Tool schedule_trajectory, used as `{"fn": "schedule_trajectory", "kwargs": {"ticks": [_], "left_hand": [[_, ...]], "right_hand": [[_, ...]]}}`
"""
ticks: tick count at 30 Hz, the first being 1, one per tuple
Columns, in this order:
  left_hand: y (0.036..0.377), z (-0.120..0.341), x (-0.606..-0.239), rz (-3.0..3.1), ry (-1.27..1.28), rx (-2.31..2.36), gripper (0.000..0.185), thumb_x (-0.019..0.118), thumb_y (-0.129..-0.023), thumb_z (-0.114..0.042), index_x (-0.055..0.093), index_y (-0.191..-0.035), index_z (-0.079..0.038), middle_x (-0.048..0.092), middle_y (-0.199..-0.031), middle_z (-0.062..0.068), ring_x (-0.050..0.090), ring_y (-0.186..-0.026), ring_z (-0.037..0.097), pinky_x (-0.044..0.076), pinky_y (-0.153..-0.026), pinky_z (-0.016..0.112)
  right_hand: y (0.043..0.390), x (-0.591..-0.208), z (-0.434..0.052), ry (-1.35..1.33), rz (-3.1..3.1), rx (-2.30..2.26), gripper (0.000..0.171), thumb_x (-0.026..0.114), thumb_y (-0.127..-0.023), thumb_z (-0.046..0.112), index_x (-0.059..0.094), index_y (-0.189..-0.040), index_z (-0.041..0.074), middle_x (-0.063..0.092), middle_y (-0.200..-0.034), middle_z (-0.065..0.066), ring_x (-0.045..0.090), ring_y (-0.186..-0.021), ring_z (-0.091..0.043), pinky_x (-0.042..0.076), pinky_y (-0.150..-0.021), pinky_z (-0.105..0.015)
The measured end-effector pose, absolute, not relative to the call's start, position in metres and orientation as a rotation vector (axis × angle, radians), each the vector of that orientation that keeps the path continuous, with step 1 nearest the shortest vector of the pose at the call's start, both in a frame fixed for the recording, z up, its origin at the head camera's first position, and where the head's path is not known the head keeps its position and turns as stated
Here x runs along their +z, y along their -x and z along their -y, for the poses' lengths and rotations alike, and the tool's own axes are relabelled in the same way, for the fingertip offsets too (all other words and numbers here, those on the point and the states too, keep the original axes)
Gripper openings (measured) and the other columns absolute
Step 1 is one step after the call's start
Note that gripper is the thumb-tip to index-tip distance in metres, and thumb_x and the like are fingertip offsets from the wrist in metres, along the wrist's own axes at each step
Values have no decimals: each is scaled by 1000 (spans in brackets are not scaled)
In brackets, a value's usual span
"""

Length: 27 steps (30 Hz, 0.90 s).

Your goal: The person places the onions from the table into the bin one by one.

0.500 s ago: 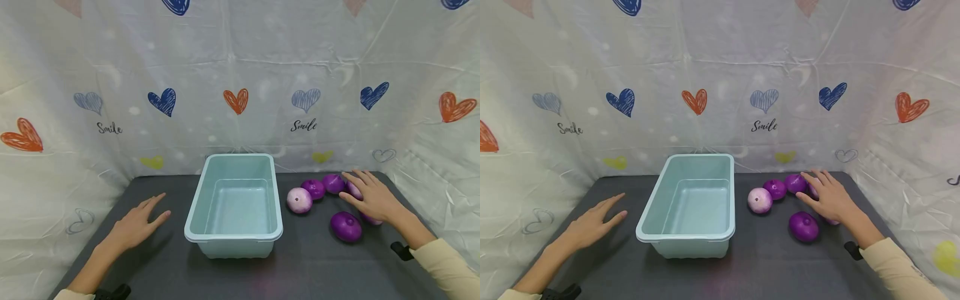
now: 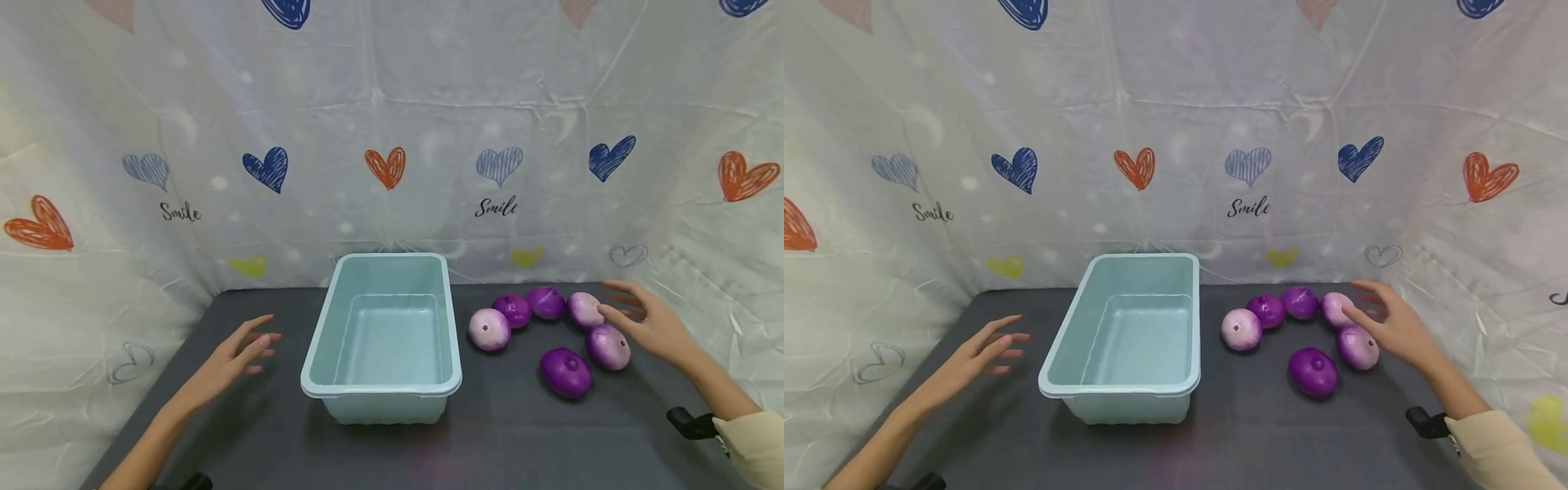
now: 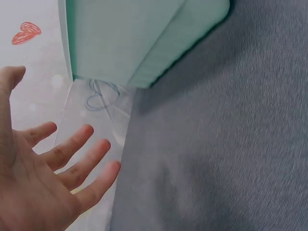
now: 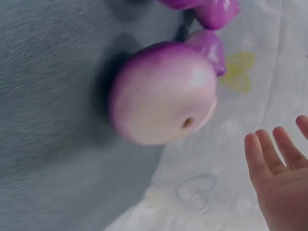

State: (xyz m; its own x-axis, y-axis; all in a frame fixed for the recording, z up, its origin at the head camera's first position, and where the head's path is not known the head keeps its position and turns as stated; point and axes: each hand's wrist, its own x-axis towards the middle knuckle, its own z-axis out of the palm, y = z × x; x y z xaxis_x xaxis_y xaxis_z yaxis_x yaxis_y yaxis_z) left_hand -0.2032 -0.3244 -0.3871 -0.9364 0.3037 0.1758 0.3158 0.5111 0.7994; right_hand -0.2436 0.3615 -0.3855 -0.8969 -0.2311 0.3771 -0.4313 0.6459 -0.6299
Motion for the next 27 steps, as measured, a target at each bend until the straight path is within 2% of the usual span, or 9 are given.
{"fn": "schedule_trajectory", "kwargs": {"ticks": [2, 4, 7, 9, 12, 18, 20, 23, 27], "left_hand": [[202, 321, -387, 2690, 555, -1562, 53, 40, -112, -21, 22, -161, -7, 49, -142, 29, 55, -120, 50, 54, -84, 45], [202, 318, -387, 2657, 554, -1666, 54, 40, -112, -21, 22, -161, -10, 46, -144, 30, 52, -123, 51, 54, -86, 45], [201, 314, -387, 2614, 562, -1789, 54, 41, -112, -20, 21, -162, -16, 42, -148, 30, 51, -127, 46, 52, -89, 44], [201, 310, -386, 2590, 570, -1856, 55, 42, -111, -20, 21, -163, -20, 39, -150, 30, 51, -129, 40, 51, -91, 44], [203, 303, -388, 2568, 565, -1916, 59, 44, -110, -20, 19, -163, -24, 36, -152, 28, 50, -131, 33, 50, -93, 44], [209, 289, -392, 2542, 567, -1975, 64, 48, -108, -16, 18, -164, -25, 32, -156, 26, 37, -137, 47, 47, -97, 50], [212, 284, -393, 2535, 581, -1990, 64, 49, -108, -15, 19, -164, -26, 31, -156, 24, 35, -139, 48, 44, -99, 54], [216, 276, -393, 2530, 614, -1990, 63, 51, -107, -15, 24, -163, -27, 33, -156, 21, 36, -139, 43, 42, -100, 56], [221, 268, -394, 2544, 677, -1959, 62, 56, -105, -14, 30, -161, -24, 37, -154, 16, 43, -136, 38, 44, -98, 52]], "right_hand": [[240, -392, -370, -528, 2563, 1185, 55, 67, -100, 10, 43, -149, -1, 47, -144, -20, 56, -119, -6, 42, -87, -10], [236, -399, -378, -535, 2523, 1260, 57, 69, -97, 3, 44, -149, -1, 48, -143, -7, 50, -115, 8, 43, -88, -11], [232, -411, -390, -581, 2474, 1326, 63, 70, -93, -7, 43, -149, -1, 47, -139, 10, 48, -118, 9, 44, -89, -13], [229, -419, -397, -608, 2463, 1356, 67, 70, -90, -10, 42, -150, 0, 46, -138, 17, 48, -121, 8, 44, -90, -14], [226, -431, -404, -621, 2468, 1395, 74, 72, -88, -11, 39, -153, 2, 45, -138, 19, 46, -123, 8, 44, -90, -14], [223, -449, -406, -600, 2519, 1442, 78, 76, -86, -9, 36, -153, 1, 41, -138, 17, 43, -122, 11, 44, -90, -14], [225, -452, -405, -598, 2528, 1438, 79, 76, -86, -8, 36, -153, 0, 40, -138, 15, 43, -122, 11, 44, -90, -14], [228, -454, -403, -588, 2530, 1432, 78, 78, -85, -8, 37, -152, 0, 41, -138, 13, 45, -121, 10, 44, -90, -14], [231, -456, -401, -559, 2536, 1438, 76, 80, -84, -6, 39, -148, -5, 45, -139, 6, 48, -117, 10, 46, -88, -15]]}}
